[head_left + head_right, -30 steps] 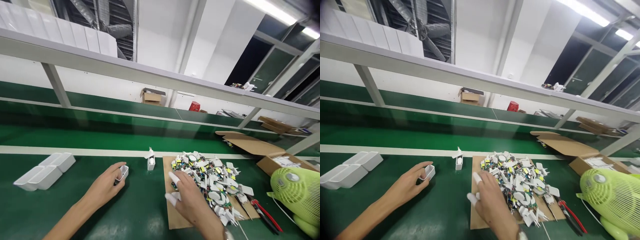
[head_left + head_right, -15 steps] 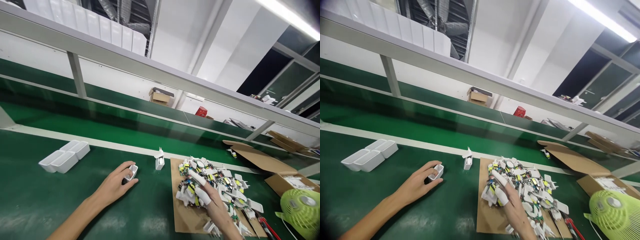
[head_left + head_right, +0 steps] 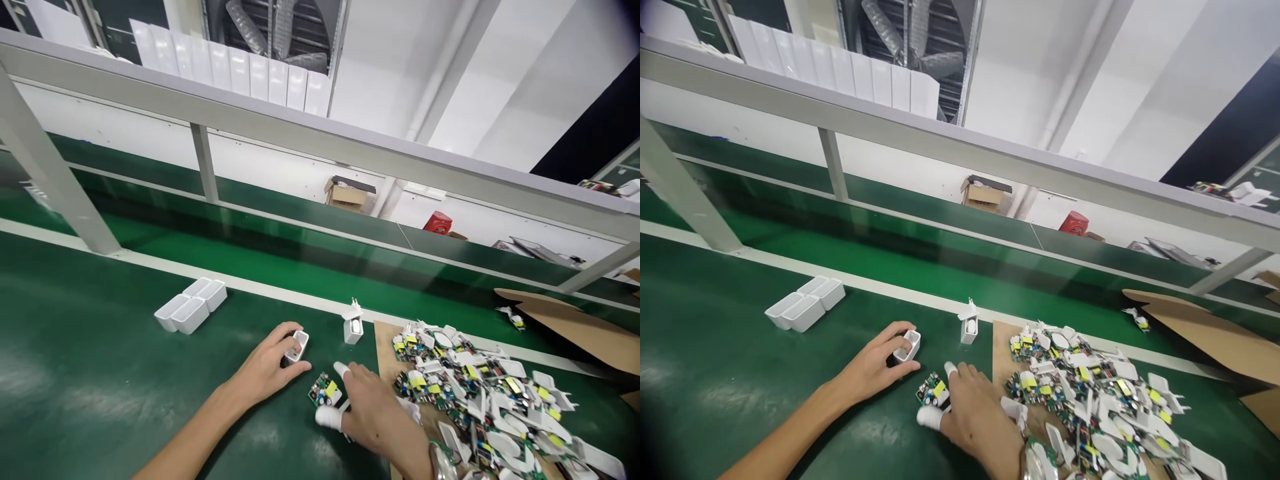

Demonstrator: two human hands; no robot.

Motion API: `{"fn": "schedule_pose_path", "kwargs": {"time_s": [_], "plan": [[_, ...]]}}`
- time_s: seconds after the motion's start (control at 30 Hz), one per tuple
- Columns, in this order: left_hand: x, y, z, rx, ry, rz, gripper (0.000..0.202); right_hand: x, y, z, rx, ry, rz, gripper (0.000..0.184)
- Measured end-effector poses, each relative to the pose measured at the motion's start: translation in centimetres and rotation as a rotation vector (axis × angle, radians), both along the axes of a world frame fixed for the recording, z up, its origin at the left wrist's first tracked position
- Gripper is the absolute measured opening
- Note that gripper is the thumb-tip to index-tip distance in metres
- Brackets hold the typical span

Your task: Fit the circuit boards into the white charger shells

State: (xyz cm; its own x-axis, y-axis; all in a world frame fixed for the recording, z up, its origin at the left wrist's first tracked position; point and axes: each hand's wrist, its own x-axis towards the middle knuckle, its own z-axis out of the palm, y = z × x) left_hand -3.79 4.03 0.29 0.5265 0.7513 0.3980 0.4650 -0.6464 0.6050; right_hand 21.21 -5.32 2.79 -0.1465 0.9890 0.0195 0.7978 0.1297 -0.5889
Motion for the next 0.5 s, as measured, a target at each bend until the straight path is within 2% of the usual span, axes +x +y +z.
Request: {"fn": "schedule_pose_path", "kwargs": {"time_s": [0.1,0.2,0.27,0.4,0.43,0.5], "plan": [[0.2,-0.4,0.1,-0.022,0.005,-0.014,0.014,-0.4,-0.5,-1.0,0.094,-0.225,0.161,0.043],[0.1,-0.5,0.4,-0.053,0.016,-0.012,0.017,0.1,0.1,-1.8,0.187,-0.186,0.199,0.06],[-0.2,-0.4,0.5,-0.091,-0.003,-0.012,0.031,0.8,0.6,-2.6,0.224,-0.133,0.205,0.068],[-0.6,-0.2,0.6,-0.272,-0.03,-0.021,0.084,1.7,0.6,-4.6,0.32,-0.052,0.19,0.065],[-0.7,-0.2,0.6,-0.325,-0.019,-0.021,0.093,1.6,0.4,-4.9,0.345,-0.028,0.174,0.065],[-0.7,-0.2,0.5,-0.408,0.01,-0.019,0.095,1.4,0.2,-5.0,0.39,0.034,0.136,0.063]]}}
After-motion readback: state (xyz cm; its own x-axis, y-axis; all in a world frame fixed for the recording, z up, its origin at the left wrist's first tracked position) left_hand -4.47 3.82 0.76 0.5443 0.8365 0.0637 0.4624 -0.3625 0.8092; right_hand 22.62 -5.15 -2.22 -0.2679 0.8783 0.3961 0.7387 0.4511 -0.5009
